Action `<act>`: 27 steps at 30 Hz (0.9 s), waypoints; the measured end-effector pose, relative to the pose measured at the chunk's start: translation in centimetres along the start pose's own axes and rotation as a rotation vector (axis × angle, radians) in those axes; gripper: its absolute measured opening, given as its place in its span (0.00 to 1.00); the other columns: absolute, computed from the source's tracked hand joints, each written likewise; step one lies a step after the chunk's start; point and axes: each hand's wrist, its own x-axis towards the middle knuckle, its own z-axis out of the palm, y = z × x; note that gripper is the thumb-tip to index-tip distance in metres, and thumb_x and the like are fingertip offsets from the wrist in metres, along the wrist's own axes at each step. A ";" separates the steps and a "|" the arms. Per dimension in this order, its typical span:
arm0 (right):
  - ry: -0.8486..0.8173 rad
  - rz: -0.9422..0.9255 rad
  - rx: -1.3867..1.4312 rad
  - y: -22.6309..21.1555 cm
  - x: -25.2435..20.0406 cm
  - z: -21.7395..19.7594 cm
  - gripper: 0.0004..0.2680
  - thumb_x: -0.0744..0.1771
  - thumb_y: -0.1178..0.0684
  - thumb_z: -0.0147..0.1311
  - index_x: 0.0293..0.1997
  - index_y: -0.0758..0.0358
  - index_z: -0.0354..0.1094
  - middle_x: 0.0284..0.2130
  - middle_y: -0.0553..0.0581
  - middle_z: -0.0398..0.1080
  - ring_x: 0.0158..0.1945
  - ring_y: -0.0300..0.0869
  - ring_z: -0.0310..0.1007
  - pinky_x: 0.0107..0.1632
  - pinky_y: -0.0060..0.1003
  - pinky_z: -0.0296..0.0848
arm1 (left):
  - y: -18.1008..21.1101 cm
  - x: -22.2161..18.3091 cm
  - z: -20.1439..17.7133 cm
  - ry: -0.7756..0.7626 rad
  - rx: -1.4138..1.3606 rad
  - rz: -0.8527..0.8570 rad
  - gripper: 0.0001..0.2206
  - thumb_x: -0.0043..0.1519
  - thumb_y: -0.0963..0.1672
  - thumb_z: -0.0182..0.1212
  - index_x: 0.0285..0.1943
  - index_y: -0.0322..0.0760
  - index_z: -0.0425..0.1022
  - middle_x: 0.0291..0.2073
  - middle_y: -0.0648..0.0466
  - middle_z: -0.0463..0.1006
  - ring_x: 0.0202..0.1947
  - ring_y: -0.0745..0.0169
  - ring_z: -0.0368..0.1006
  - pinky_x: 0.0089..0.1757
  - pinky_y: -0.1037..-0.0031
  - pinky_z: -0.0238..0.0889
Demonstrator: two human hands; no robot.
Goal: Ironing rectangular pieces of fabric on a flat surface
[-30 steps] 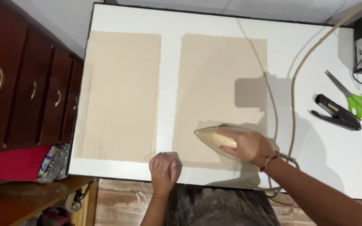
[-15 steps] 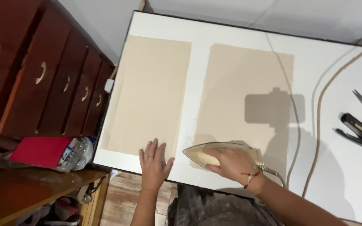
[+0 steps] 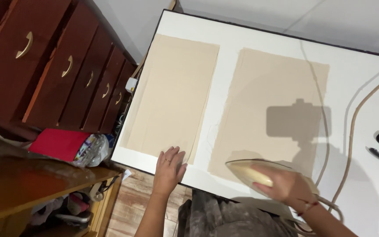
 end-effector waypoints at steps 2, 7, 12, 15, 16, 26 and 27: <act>-0.176 0.172 -0.002 -0.8 -1.8 -3.3 0.22 0.66 0.26 0.45 0.70 0.12 0.49 0.32 0.35 0.78 0.26 0.24 0.75 0.40 0.15 0.86 | -0.2 0.0 -0.3 0.081 0.005 0.063 0.13 0.63 0.44 0.65 0.56 0.39 0.75 0.57 0.47 0.75 0.61 0.45 0.71 0.63 0.44 0.56; -0.038 0.463 0.294 3.5 -4.7 -3.7 0.26 0.64 0.29 0.48 0.73 0.16 0.50 0.65 0.59 0.66 0.52 0.51 0.83 0.58 0.43 0.82 | -0.6 0.5 -1.5 0.138 0.063 0.118 0.15 0.59 0.39 0.64 0.56 0.39 0.76 0.53 0.50 0.79 0.57 0.51 0.74 0.63 0.50 0.59; 0.437 0.546 0.652 6.7 -9.1 -3.1 0.24 0.62 0.44 0.62 0.68 0.37 0.68 0.58 0.58 0.74 0.59 0.47 0.70 0.57 0.41 0.67 | -0.5 1.0 -1.6 0.110 0.117 0.154 0.20 0.57 0.37 0.58 0.59 0.42 0.75 0.57 0.53 0.77 0.62 0.53 0.71 0.66 0.52 0.54; 0.747 0.452 0.748 8.5 -10.9 -1.5 0.23 0.63 0.53 0.64 0.68 0.53 0.71 0.56 0.55 0.74 0.54 0.42 0.68 0.56 0.40 0.67 | -0.3 1.2 -0.8 0.065 0.165 0.158 0.23 0.56 0.37 0.57 0.63 0.41 0.74 0.59 0.52 0.76 0.64 0.52 0.69 0.67 0.53 0.51; 0.849 0.422 0.781 8.8 -11.6 -1.3 0.23 0.64 0.58 0.64 0.69 0.60 0.70 0.55 0.59 0.73 0.51 0.46 0.68 0.56 0.42 0.69 | -0.2 1.2 -0.5 0.070 0.187 0.123 0.24 0.55 0.37 0.57 0.63 0.42 0.74 0.60 0.53 0.76 0.64 0.52 0.68 0.68 0.53 0.50; 1.044 0.238 1.044 22.3 -14.1 8.0 0.24 0.71 0.52 0.40 0.80 0.61 0.43 0.18 0.52 0.46 0.19 0.37 0.42 0.20 0.33 0.44 | -1.5 9.7 -11.2 -0.010 0.079 -0.059 0.15 0.64 0.37 0.56 0.52 0.48 0.83 0.47 0.49 0.85 0.52 0.48 0.80 0.64 0.56 0.62; 1.013 0.402 1.142 24.0 -14.4 10.1 0.16 0.74 0.44 0.42 0.68 0.60 0.54 0.21 0.52 0.45 0.23 0.38 0.43 0.27 0.35 0.44 | 0.6 11.9 -14.4 0.013 0.108 0.016 0.12 0.64 0.37 0.58 0.51 0.43 0.83 0.46 0.51 0.85 0.43 0.57 0.81 0.50 0.65 0.70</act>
